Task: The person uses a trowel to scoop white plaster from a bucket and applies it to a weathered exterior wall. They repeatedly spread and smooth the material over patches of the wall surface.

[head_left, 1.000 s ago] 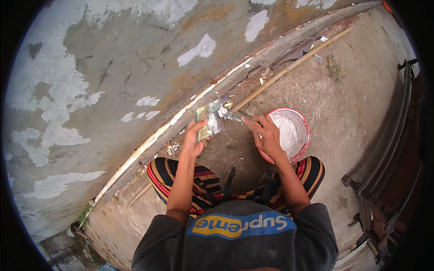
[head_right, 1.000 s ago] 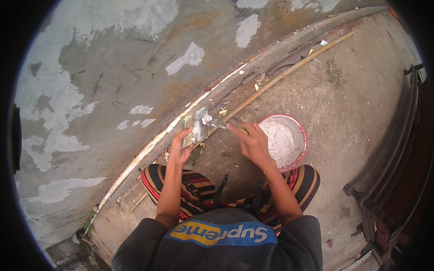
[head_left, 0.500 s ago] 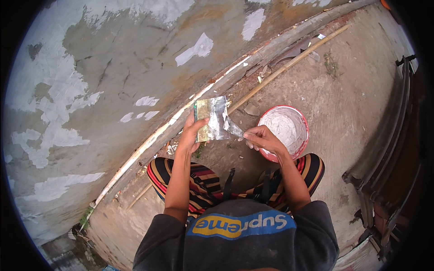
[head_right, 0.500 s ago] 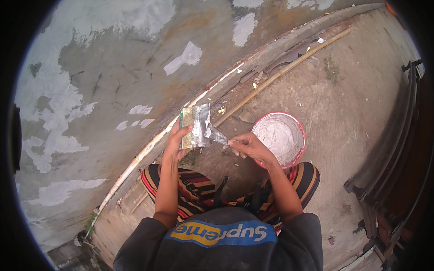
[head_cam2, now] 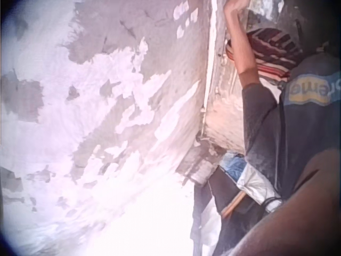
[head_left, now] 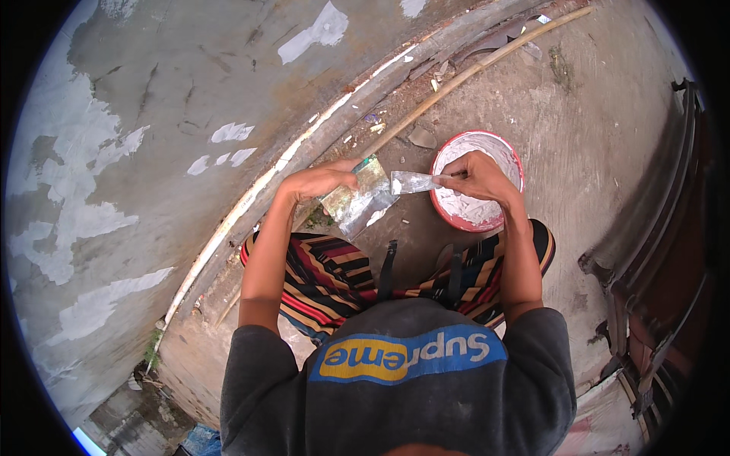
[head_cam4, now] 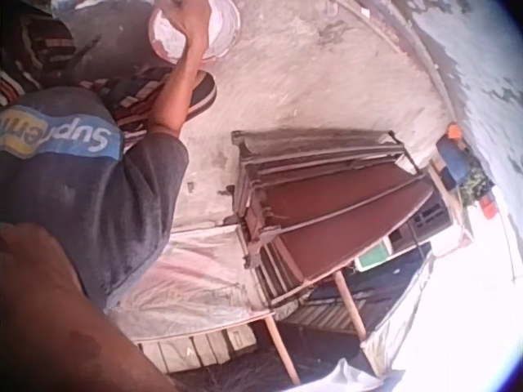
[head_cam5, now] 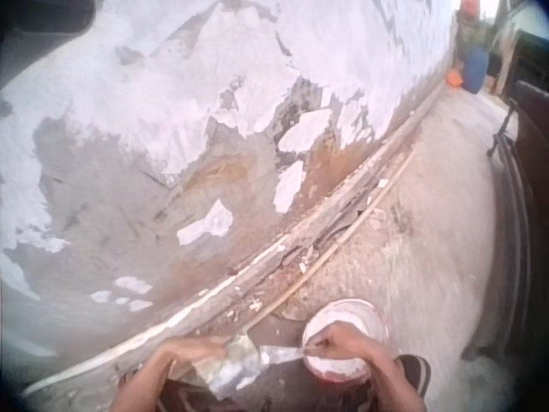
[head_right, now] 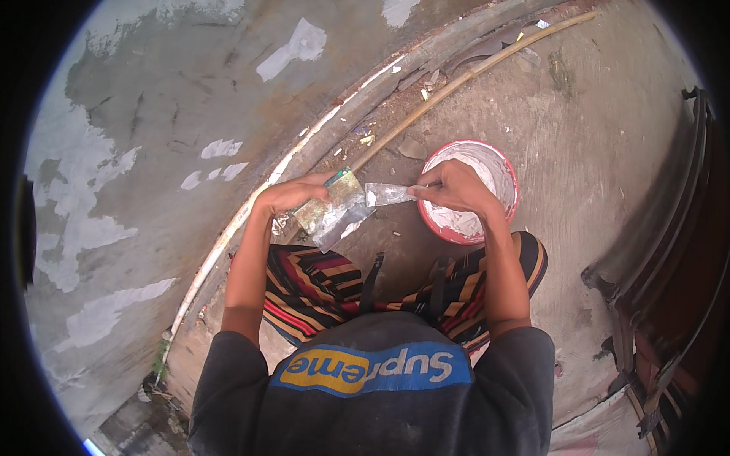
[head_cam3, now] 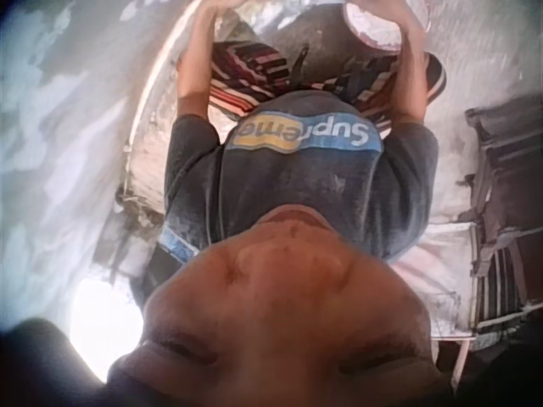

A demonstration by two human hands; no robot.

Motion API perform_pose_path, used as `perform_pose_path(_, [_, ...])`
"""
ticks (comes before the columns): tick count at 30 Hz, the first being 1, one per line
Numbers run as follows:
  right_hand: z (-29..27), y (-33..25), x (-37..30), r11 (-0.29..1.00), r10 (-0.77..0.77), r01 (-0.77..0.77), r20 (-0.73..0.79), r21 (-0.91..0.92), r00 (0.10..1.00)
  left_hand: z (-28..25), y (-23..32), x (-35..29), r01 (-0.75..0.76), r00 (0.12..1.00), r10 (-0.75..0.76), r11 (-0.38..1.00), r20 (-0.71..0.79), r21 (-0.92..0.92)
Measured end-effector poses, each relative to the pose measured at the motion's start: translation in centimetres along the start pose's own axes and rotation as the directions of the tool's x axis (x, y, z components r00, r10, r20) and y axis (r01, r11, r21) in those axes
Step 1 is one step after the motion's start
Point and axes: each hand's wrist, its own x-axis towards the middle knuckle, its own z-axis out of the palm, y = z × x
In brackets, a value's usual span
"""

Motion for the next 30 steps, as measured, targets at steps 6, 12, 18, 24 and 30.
perform_pose_path(6, [1.5, -1.6, 0.6, 0.992, -0.032, 0.035, 0.029, -0.118, 0.999, 1.1, 2.8, 0.4, 0.108, 0.994, -0.108, 0.984, -0.005, 0.140])
perform_pose_path(12, [3.6, -2.9, 1.3, 0.987, -0.081, 0.093, 0.095, -0.132, 0.992, 1.4, 0.2, 2.2, 0.100, 0.994, -0.105, 0.986, 0.028, 0.133])
perform_pose_path(18, [5.6, -5.6, 1.5, 0.973, -0.228, 0.230, 0.070, -0.032, 0.971, 1.5, -0.2, 3.8, 0.113, 0.992, -0.119, 0.987, 0.045, 0.115])
perform_pose_path(24, [-0.3, -2.1, 0.1, 0.993, 0.118, -0.118, -0.014, -0.028, 0.993, 0.1, -0.2, 3.4, 0.067, 0.994, -0.080, 0.985, 0.079, 0.157])
perform_pose_path(30, [0.5, 0.5, 0.3, 0.991, 0.086, -0.069, 0.156, -0.112, 0.984, -1.7, 1.3, 1.9, 0.124, 0.991, -0.129, 0.985, 0.032, 0.117])
